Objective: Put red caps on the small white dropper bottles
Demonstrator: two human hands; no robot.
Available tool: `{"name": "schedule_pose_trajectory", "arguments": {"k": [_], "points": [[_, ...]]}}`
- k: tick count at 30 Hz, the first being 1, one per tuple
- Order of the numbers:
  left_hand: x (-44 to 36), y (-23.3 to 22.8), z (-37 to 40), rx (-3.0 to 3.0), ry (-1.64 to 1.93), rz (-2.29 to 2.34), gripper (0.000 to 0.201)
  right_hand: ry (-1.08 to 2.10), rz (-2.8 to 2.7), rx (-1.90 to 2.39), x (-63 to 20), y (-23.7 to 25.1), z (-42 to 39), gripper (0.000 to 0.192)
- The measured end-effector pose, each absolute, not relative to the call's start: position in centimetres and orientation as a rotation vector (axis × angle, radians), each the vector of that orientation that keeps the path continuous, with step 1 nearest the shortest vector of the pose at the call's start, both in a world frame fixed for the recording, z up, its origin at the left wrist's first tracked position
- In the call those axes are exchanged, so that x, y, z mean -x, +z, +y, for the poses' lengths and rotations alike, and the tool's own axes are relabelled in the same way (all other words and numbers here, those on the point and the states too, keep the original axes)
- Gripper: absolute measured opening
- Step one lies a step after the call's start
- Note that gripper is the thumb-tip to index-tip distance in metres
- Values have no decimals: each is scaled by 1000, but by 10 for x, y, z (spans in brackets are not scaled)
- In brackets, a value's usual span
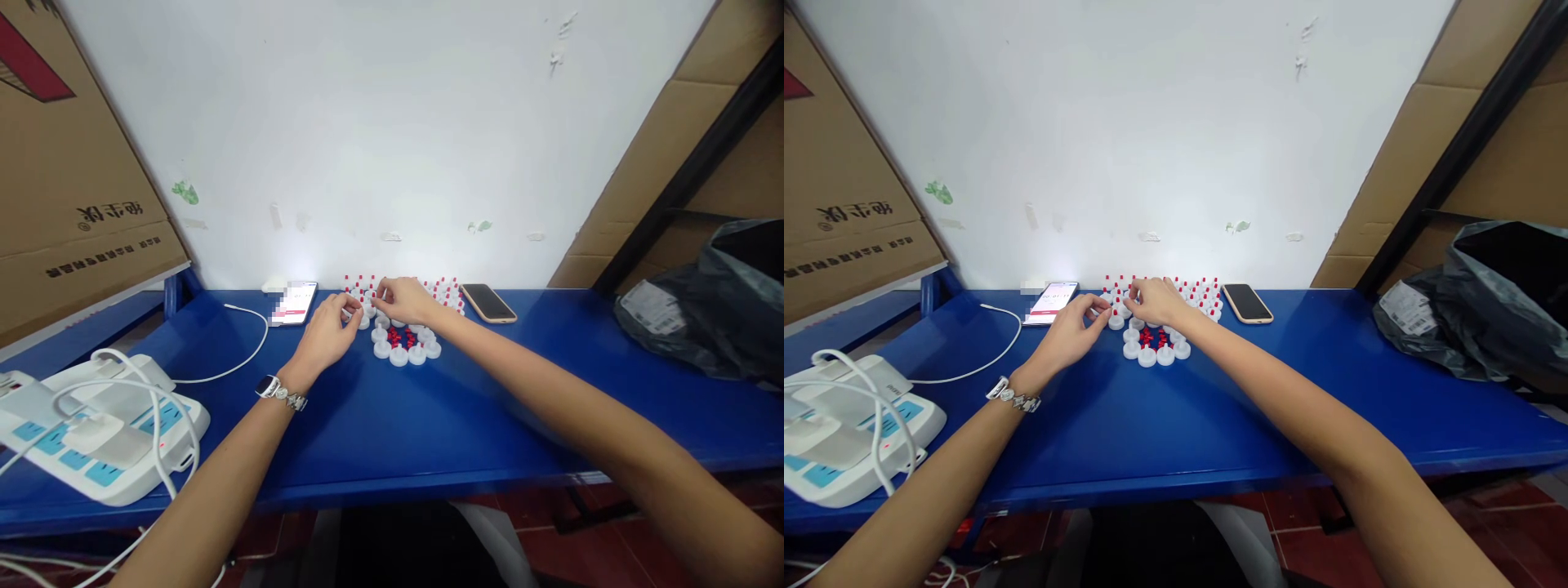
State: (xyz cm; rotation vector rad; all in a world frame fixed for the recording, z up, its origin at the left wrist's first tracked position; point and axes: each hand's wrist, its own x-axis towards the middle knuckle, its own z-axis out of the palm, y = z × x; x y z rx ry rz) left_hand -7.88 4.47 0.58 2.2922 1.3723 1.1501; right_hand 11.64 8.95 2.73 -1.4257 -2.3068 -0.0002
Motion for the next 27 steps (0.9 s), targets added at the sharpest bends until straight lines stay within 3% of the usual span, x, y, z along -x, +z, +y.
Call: {"name": "schedule_pose_trajectory", "arguments": {"k": [9,16,23,27], "points": [[81,2,49,-2342,1127,1417,21,-124,-2395,1429,-103,29,98,25],[72,8,36,-2391,1300,1245,44,270,-2017,1299,-124,39,59,30],[50,10,21,-2487,1284,889,36,488,-1870,1199,-131,20,23,41],[42,10,14,-2557,1277,810,45,589,-1717,1132,-127,13,20,45]]}}
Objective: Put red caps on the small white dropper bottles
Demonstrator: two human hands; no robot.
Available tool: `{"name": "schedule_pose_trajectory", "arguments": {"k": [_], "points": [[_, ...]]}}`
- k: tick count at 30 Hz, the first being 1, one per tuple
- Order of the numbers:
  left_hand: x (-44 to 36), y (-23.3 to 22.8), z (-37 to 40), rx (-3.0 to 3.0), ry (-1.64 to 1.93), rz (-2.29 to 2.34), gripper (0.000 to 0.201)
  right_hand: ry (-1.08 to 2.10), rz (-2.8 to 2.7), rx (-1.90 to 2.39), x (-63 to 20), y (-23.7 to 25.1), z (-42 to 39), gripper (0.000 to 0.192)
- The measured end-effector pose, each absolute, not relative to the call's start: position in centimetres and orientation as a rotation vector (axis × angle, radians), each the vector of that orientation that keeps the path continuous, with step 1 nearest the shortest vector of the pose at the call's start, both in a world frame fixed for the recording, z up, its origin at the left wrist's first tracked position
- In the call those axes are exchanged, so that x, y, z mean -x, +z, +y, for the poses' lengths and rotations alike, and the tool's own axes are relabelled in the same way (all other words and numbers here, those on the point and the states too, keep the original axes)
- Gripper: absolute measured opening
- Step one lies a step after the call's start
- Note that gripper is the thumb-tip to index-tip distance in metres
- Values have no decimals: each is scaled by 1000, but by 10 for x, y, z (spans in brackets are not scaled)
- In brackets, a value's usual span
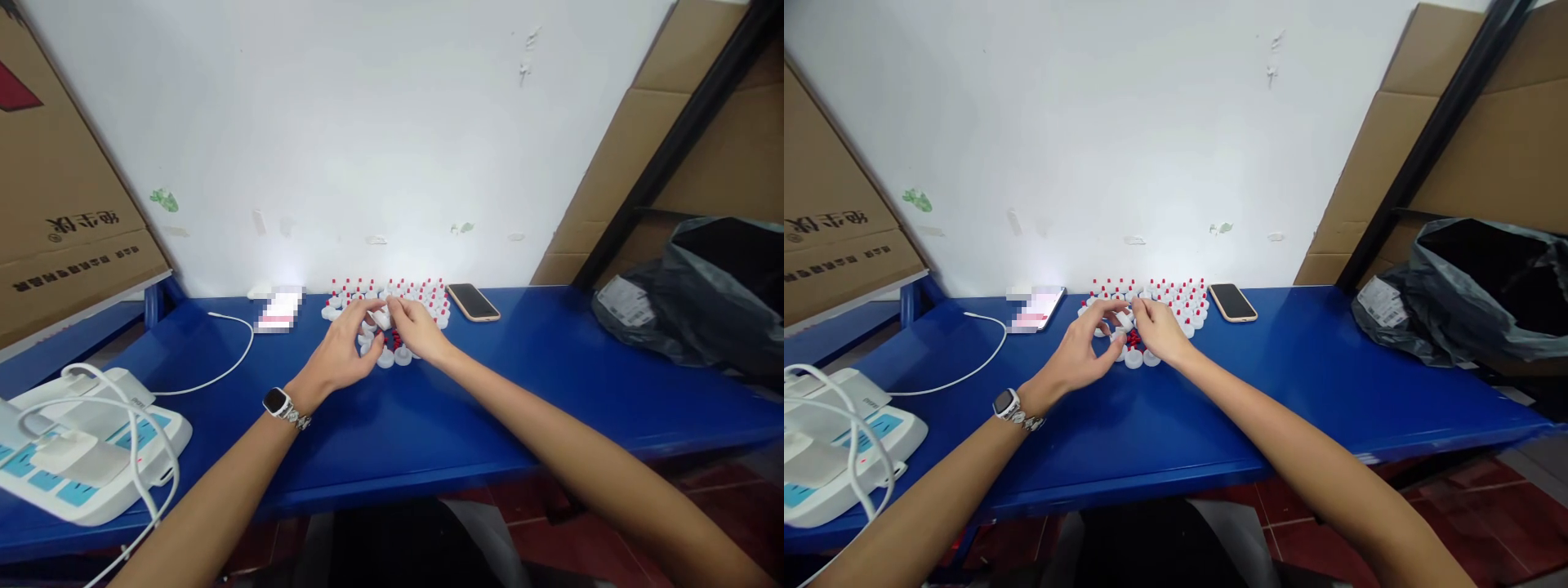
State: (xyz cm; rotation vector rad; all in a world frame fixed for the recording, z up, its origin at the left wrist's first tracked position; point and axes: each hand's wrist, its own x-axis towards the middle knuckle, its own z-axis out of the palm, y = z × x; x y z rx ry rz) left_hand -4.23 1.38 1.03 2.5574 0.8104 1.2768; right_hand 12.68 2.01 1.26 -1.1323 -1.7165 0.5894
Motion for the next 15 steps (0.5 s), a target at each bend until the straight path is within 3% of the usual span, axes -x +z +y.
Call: {"name": "schedule_pose_trajectory", "arguments": {"k": [3,6,10,15], "points": [[37,11,11,-2605,1303,831,46,631,-1595,1113,-123,11,19,47],[31,13,11,-2548,1361,854,31,633,-1530,1093,-120,12,16,48],[26,17,12,-2152,1333,905,27,618,-1523,1082,-117,14,10,48],[28,14,22,-1736,1078,968,62,579,-1596,1078,-110,14,3,47]]}}
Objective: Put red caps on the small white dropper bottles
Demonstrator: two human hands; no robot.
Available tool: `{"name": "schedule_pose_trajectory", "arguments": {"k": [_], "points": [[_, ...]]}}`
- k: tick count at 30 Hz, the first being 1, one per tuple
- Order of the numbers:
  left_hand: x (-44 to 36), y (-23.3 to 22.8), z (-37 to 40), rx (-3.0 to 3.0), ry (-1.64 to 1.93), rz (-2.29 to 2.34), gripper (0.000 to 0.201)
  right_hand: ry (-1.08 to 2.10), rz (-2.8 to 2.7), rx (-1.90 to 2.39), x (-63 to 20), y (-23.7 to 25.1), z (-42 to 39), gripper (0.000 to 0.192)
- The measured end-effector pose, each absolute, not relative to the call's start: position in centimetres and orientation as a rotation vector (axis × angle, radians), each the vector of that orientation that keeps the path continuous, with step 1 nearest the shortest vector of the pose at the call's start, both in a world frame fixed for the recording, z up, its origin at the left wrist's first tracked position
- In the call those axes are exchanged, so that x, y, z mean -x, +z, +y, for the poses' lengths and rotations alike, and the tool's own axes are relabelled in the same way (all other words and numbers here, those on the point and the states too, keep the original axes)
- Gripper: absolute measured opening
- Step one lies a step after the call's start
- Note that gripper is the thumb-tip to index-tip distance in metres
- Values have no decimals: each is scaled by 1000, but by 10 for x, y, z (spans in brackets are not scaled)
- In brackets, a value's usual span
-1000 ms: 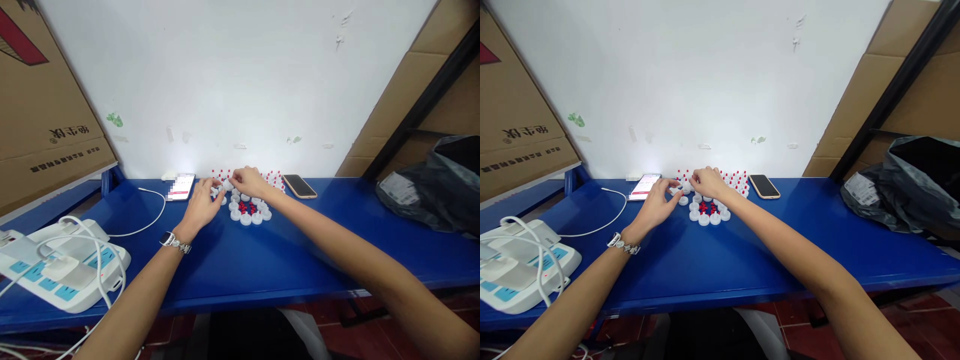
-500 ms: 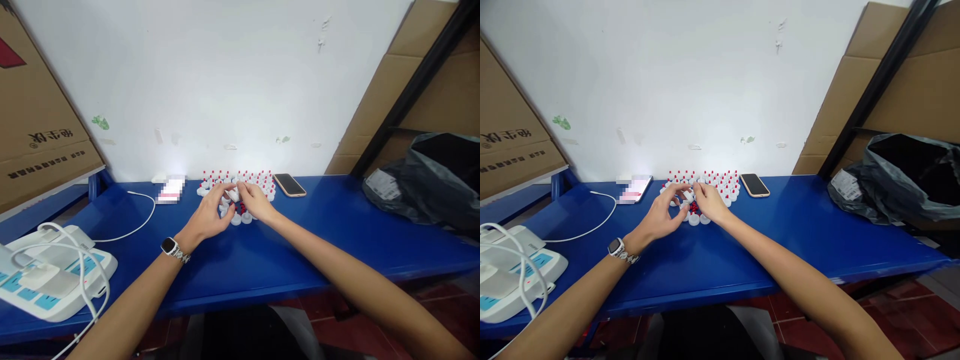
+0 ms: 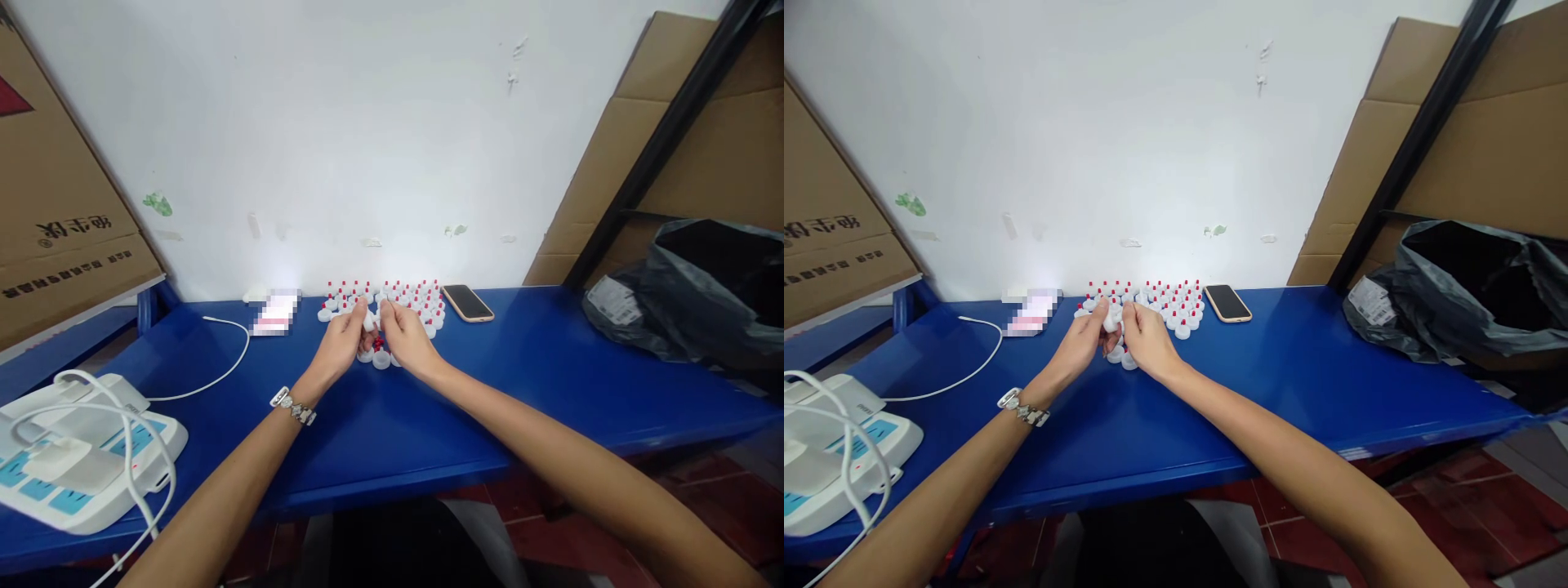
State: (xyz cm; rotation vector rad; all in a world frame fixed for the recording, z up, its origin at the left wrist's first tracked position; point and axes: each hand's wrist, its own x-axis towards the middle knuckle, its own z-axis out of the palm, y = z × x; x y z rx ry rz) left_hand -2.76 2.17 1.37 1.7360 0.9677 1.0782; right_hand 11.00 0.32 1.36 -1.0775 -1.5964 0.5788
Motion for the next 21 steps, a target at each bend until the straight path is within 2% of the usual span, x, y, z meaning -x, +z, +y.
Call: {"name": "schedule_pose_trajectory", "arguments": {"k": [3,6,10,13,14,17,18,19,21], "points": [[33,12,24,-1699,1015,1034,68,561,-1639,1087,-110,11,5,46],[39,13,20,-1967,1160,968,46,553,-1601,1120,-114,8,11,46],[42,13,15,-2279,1198,804,45,641,-1563,1127,-120,5,15,45],[40,13,15,-2211,1239,849,32,642,-1570,1114,-119,9,11,46],[39,13,16,-2139,1232,885,32,621,-1586,1104,-118,11,9,45],[39,14,18,-1947,1101,984,60,562,-1637,1080,-116,15,5,44],[41,15,18,-1936,1069,1004,63,551,-1642,1086,-117,15,5,43],[42,15,18,-1956,1067,1016,61,547,-1639,1101,-117,15,6,44],[45,16,17,-2061,1135,994,43,555,-1623,1135,-120,13,9,45]]}}
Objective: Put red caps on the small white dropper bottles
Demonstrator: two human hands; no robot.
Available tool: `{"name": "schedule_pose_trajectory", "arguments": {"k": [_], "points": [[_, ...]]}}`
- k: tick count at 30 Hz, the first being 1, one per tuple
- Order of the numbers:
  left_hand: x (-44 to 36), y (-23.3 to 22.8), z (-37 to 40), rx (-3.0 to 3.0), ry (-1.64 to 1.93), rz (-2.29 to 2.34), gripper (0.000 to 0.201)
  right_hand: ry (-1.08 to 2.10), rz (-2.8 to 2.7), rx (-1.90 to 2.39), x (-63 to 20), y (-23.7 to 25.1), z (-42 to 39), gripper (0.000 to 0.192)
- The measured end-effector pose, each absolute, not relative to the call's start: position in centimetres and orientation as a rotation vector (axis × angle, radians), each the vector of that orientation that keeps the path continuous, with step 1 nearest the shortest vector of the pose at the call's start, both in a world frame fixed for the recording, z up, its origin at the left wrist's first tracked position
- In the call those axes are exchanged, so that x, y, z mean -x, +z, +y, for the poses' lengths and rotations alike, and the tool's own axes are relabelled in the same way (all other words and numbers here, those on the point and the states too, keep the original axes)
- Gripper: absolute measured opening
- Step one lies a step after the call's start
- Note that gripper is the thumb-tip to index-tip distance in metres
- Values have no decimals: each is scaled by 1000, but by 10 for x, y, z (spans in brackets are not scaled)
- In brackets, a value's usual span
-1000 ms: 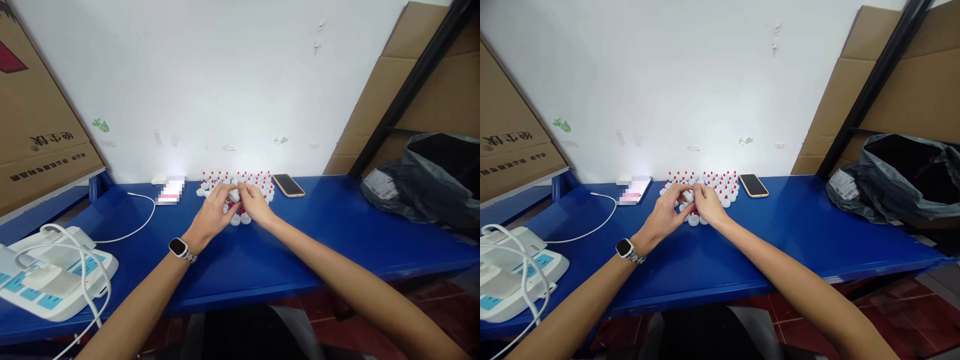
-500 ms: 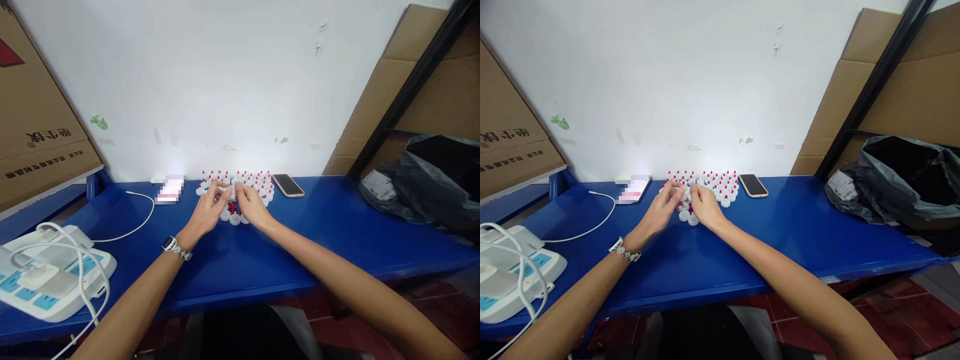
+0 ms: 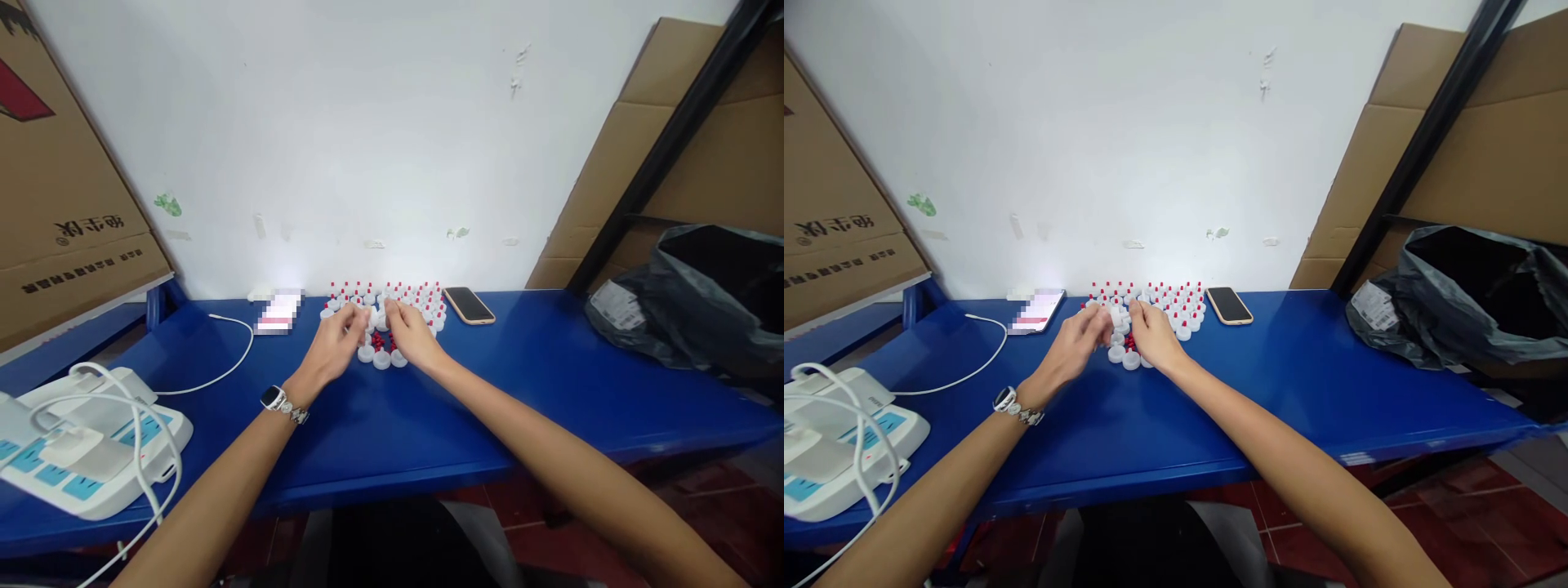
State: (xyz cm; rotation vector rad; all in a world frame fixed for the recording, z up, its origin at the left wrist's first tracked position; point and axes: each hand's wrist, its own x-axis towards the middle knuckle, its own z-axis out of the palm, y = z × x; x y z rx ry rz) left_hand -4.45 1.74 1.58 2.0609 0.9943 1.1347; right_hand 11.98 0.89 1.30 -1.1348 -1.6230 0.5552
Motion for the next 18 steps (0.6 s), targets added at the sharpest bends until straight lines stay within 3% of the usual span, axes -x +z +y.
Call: {"name": "schedule_pose_trajectory", "arguments": {"k": [1,4,9,14,18], "points": [[45,16,17,-2135,1166,959,37,566,-1619,1141,-121,12,10,45],[46,17,14,-2314,1183,838,45,607,-1623,1103,-122,10,12,46],[42,22,12,-2191,1206,877,27,593,-1633,1074,-118,15,4,47],[38,22,19,-1807,1044,915,60,520,-1663,1085,-116,19,-1,44],[40,18,20,-1792,1027,942,51,514,-1653,1097,-119,16,3,44]]}}
